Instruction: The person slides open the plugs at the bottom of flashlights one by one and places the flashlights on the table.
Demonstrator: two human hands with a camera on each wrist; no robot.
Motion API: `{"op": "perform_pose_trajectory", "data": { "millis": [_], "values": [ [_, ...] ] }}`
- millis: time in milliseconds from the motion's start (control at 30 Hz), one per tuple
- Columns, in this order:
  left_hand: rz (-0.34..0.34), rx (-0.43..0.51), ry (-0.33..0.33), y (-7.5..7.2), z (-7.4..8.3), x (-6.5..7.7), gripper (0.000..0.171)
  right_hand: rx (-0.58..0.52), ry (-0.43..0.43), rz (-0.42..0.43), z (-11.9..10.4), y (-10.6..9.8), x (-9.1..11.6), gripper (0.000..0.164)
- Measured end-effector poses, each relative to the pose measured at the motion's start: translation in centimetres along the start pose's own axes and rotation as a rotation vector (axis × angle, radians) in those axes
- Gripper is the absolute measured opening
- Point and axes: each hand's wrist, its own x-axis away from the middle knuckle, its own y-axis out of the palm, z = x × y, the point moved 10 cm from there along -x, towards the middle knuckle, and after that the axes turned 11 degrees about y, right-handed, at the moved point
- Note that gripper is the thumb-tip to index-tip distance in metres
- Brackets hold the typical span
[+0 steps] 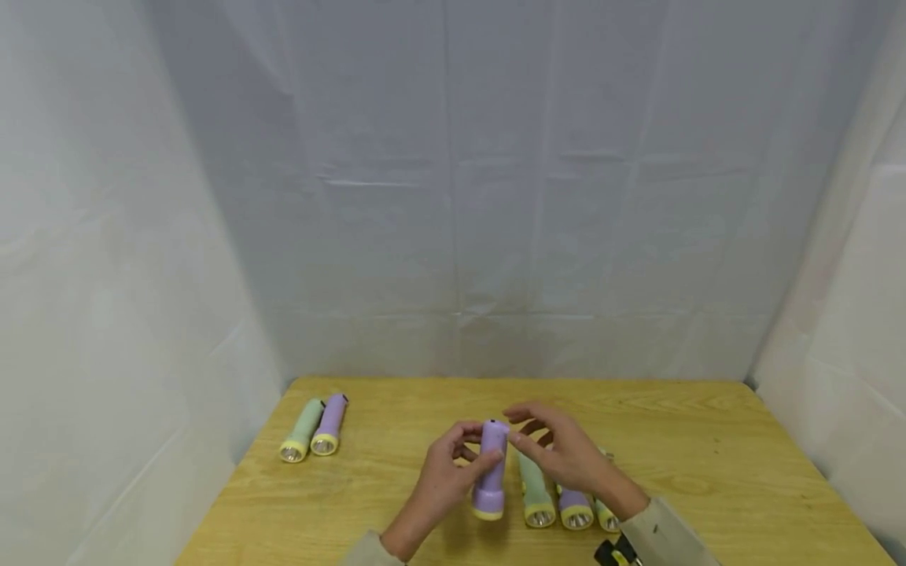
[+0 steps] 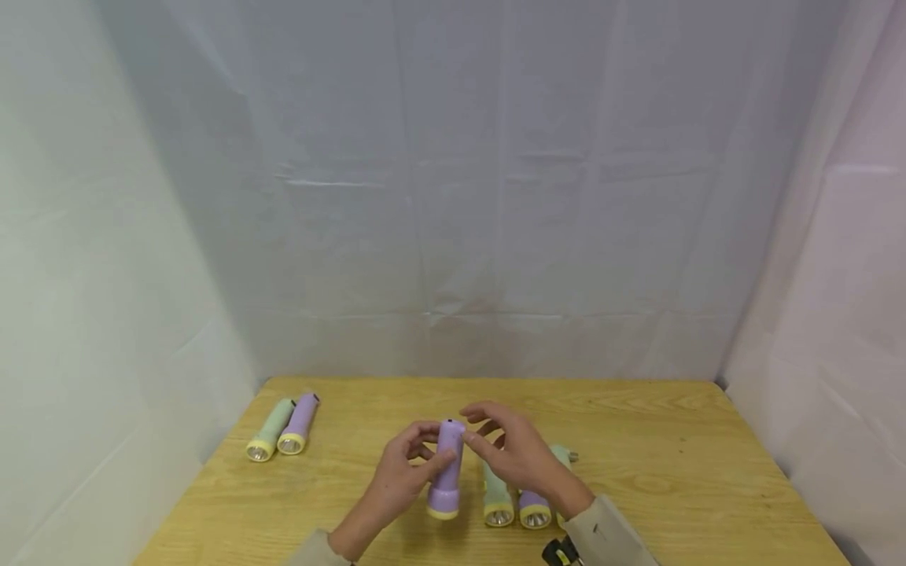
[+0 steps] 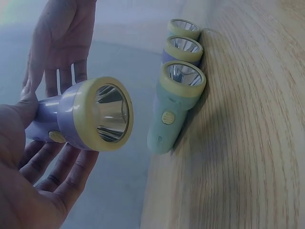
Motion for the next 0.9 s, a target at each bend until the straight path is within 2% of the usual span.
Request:
{"op": "perform_pose_trajectory", "data": {
  "millis": [467, 767, 900],
  "values": [
    [-0.058, 0.026, -0.001, 0.9, 0.1, 0.1, 0.037, 0.005, -0.007, -0.082, 0.3, 1.1, 0.3, 0.038],
    [-0.13, 0.064, -0.014, 1.4, -0.1, 0.1, 0.039, -0.011, -0.044, -0.105, 0.3, 1.6, 0.2, 0.037],
    [-0.148, 0.06, 0.016, 1.6, 0.2, 0.2, 0.039, -0.012, -0.043, -0.101, 0.4, 1.5, 0.3, 0.036]
  ]
}}
